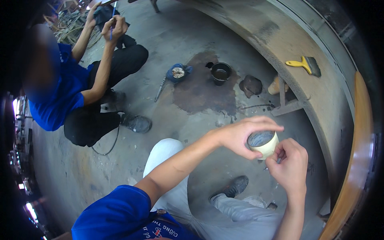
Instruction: The person sits on the floor and handles a roll of white tape, tearing off a small piece and manipulating it with their fingers. A coworker in the background is seen wiping a wooden table.
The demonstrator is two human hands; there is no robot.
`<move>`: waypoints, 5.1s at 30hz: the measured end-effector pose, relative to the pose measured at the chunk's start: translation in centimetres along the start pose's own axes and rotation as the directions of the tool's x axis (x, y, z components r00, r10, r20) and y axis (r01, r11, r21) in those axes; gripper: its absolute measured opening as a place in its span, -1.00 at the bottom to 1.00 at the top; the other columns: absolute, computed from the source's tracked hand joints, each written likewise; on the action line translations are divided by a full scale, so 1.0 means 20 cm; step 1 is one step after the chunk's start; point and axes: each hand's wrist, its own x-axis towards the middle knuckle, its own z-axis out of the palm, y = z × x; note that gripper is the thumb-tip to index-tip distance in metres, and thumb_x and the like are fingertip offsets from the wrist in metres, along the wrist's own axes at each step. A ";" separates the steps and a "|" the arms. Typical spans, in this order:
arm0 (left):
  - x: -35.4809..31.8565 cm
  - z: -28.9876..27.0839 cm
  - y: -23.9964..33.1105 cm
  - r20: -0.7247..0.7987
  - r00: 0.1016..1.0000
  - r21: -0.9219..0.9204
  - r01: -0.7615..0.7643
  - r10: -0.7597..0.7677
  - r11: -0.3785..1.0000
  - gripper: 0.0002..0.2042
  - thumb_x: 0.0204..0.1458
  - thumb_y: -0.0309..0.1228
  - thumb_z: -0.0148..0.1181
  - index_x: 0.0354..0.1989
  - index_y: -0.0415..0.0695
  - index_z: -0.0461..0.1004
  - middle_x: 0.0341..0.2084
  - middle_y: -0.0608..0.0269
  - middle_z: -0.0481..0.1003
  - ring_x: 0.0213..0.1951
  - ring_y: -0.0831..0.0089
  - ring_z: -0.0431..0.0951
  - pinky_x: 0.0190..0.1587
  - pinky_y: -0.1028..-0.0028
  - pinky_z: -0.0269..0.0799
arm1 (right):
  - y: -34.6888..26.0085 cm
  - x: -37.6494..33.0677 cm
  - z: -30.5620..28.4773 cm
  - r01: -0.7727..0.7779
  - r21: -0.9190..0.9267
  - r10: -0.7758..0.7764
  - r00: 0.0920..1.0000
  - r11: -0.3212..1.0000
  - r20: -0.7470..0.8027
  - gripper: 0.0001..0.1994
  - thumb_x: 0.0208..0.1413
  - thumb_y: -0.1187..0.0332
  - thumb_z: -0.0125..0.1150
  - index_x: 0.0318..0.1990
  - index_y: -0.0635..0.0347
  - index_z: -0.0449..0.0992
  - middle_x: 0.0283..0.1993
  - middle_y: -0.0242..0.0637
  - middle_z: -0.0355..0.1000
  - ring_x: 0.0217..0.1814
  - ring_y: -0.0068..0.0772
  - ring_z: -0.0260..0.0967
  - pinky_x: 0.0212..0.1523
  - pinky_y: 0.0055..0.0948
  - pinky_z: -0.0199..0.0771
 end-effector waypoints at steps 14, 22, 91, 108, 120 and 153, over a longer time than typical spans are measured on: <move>-0.08 -0.05 0.06 0.020 0.977 -0.110 0.213 -0.213 0.971 -0.45 -0.12 -0.17 0.52 0.02 -0.13 0.46 -0.18 0.23 0.58 -0.12 0.31 0.62 -0.03 0.31 0.52 | -0.07 0.07 0.05 0.050 0.178 -0.044 0.998 0.983 -0.036 -0.90 -0.09 0.60 0.32 -0.40 0.34 0.51 -0.44 -0.28 0.45 -0.60 -0.59 0.28 -0.56 -0.53 0.27; -0.10 -0.11 0.05 -0.140 0.980 -0.112 0.129 -0.145 0.985 -0.44 -0.06 -0.17 0.48 0.08 -0.17 0.47 -0.18 0.20 0.59 -0.14 0.38 0.63 -0.05 0.36 0.54 | -0.10 0.12 0.04 0.081 0.329 -0.060 0.996 0.941 -0.072 -0.90 0.13 0.59 0.36 -0.19 0.35 0.66 -0.32 -0.30 0.53 -0.55 -0.64 0.22 -0.55 -0.55 0.19; -0.11 0.03 -0.04 0.015 0.934 -0.333 0.342 -0.357 0.879 -0.36 -0.12 -0.20 0.61 0.14 -0.18 0.52 0.03 0.13 0.56 0.11 0.26 0.56 0.21 0.30 0.43 | 0.07 0.17 0.10 0.234 0.249 -0.198 0.966 0.940 -0.164 -0.75 0.02 0.55 0.45 -0.10 0.31 0.65 -0.29 -0.19 0.52 -0.24 -0.23 0.45 -0.14 -0.31 0.43; -0.10 -0.03 -0.06 -0.089 0.962 -0.121 0.247 -0.258 0.962 -0.25 -0.25 -0.11 0.63 0.16 -0.18 0.53 -0.05 0.07 0.64 0.01 0.20 0.66 0.08 0.25 0.52 | 0.10 0.21 0.13 0.239 0.210 -0.239 0.971 0.948 -0.022 -0.82 0.08 0.57 0.38 -0.14 0.35 0.66 -0.34 -0.18 0.49 -0.29 -0.27 0.39 -0.22 -0.33 0.39; -0.04 0.06 -0.08 -0.002 0.958 -0.217 0.278 -0.285 0.936 -0.23 -0.28 -0.13 0.67 0.15 -0.22 0.54 -0.08 0.09 0.66 -0.04 0.27 0.69 0.04 0.30 0.56 | 0.12 0.13 0.10 0.149 0.331 -0.143 0.989 0.932 -0.042 -0.84 0.12 0.57 0.37 -0.14 0.35 0.67 -0.32 -0.18 0.51 -0.30 -0.32 0.42 -0.27 -0.36 0.37; -0.10 -0.01 -0.01 0.156 0.908 -0.649 0.391 -0.389 0.652 -0.32 -0.23 -0.31 0.63 0.11 -0.25 0.49 -0.15 0.28 0.56 -0.08 0.50 0.57 0.02 0.48 0.47 | 0.02 0.19 0.06 -0.150 0.355 0.155 0.988 0.923 0.013 -0.84 0.27 0.40 0.26 -0.23 0.35 0.64 -0.41 -0.11 0.58 -0.37 -0.33 0.53 -0.30 -0.31 0.47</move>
